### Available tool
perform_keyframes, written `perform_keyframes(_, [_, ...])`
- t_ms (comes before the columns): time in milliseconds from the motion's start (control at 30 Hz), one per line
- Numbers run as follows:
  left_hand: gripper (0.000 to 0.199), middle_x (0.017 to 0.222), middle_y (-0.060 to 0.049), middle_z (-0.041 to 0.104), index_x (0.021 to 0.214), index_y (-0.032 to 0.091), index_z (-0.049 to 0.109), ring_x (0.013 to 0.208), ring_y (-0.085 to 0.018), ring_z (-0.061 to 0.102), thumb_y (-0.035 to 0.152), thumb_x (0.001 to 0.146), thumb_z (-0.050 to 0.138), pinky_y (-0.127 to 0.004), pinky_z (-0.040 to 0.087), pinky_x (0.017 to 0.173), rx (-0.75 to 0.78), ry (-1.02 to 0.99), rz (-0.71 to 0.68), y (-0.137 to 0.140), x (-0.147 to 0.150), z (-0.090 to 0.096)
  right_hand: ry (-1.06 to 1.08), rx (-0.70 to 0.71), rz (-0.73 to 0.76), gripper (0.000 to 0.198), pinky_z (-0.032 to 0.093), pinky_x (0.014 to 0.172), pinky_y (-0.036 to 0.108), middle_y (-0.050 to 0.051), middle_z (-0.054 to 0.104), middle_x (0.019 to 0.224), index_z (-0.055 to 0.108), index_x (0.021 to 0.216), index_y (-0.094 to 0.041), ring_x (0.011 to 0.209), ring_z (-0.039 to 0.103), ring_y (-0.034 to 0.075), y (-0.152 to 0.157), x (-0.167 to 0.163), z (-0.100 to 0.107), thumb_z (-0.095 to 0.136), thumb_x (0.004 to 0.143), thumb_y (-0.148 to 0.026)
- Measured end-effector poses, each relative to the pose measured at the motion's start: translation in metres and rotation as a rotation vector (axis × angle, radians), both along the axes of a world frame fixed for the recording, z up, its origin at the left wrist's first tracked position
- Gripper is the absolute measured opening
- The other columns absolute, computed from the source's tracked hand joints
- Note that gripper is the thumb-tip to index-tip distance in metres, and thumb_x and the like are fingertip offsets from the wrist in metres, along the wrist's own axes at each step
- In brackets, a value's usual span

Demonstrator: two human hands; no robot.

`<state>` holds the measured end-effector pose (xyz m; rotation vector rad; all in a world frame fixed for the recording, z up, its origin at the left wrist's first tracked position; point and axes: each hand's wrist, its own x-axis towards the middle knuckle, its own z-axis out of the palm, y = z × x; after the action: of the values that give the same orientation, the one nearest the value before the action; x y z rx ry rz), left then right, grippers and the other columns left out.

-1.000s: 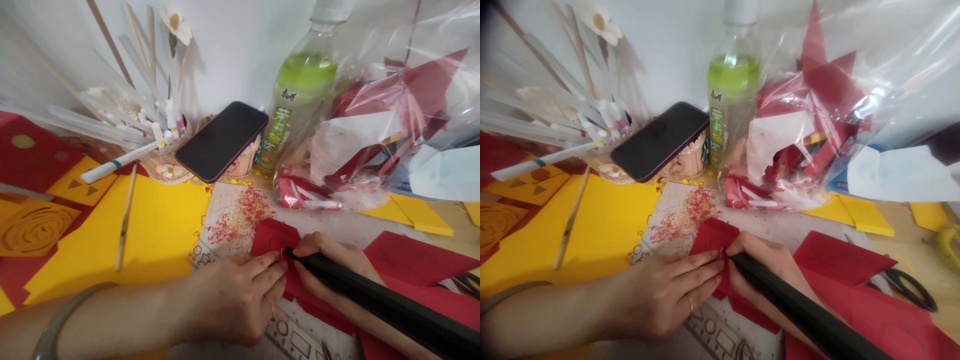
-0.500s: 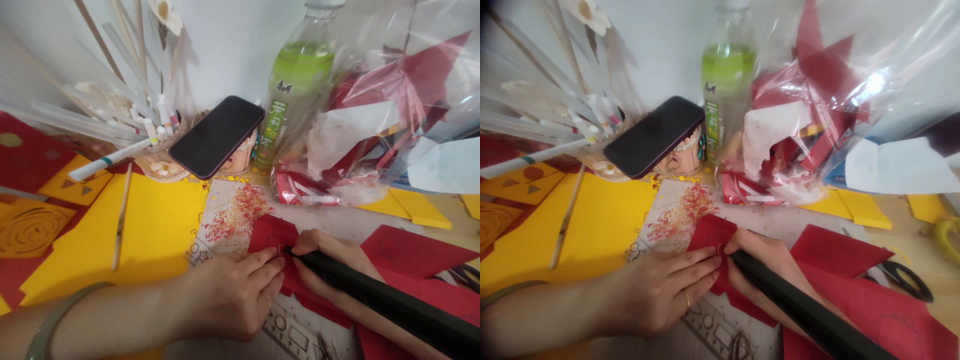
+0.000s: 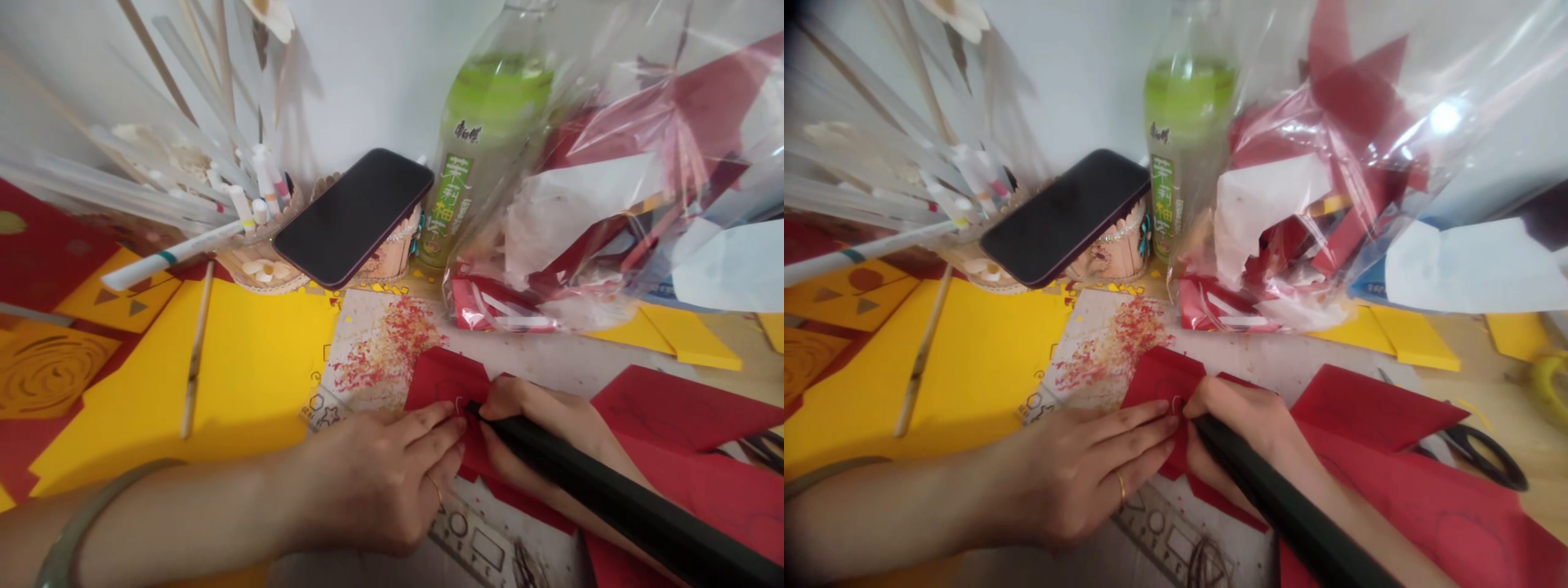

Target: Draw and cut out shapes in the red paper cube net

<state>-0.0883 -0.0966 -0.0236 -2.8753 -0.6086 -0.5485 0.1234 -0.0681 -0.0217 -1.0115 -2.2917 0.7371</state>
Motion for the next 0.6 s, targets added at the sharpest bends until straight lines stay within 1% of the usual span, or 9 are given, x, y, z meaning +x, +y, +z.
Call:
perform_keyframes(100, [0.034,0.115,-0.012,0.068,0.108,0.006,0.068,0.108,-0.024,0.064,0.012,0.093,0.038,-0.031,0.056,0.086,-0.009,-0.008,0.000,0.001,0.000,0.000,0.004,-0.007,0.010,0.018,0.037,0.039,0.018,-0.008,0.047,0.055,0.041,0.075,-0.025,0.041,0.043,0.008,-0.001,0.000,0.000,0.050,0.075,-0.010])
perform_keyframes(267, [0.035,0.116,-0.012,0.068,0.109,0.006,0.068,0.110,-0.023,0.063,0.012,0.094,0.037,-0.031,0.054,0.091,-0.005,0.010,-0.004,0.001,0.000,0.002,-0.079,0.006,0.017,0.019,0.037,0.041,0.021,-0.007,0.047,0.055,0.041,0.073,-0.026,0.044,0.043,0.010,-0.003,0.002,-0.006,0.051,0.076,-0.011])
perform_keyframes(333, [0.036,0.116,-0.012,0.068,0.108,0.006,0.068,0.110,-0.024,0.063,0.011,0.094,0.036,-0.031,0.055,0.088,-0.011,0.005,0.005,0.000,0.000,0.002,-0.091,0.012,0.010,0.020,0.036,0.042,0.022,-0.007,0.047,0.055,0.041,0.073,-0.026,0.044,0.043,0.010,-0.005,0.003,-0.008,0.052,0.075,-0.011])
perform_keyframes(467, [0.034,0.117,-0.013,0.067,0.110,0.006,0.067,0.110,-0.025,0.063,0.013,0.094,0.038,-0.032,0.056,0.085,-0.021,0.019,0.000,0.000,0.000,0.002,-0.072,0.048,-0.006,0.022,0.034,0.042,0.023,-0.007,0.044,0.055,0.039,0.072,-0.026,0.044,0.041,0.010,-0.007,0.003,-0.009,0.053,0.074,-0.009])
perform_keyframes(600, [0.034,0.118,-0.013,0.067,0.110,0.006,0.067,0.111,-0.026,0.063,0.013,0.094,0.038,-0.032,0.057,0.082,-0.030,0.032,0.004,-0.001,0.000,0.002,0.022,0.122,0.039,0.025,0.031,0.040,0.021,-0.009,0.040,0.056,0.036,0.075,-0.025,0.043,0.039,0.007,-0.006,0.002,-0.011,0.051,0.074,-0.005])
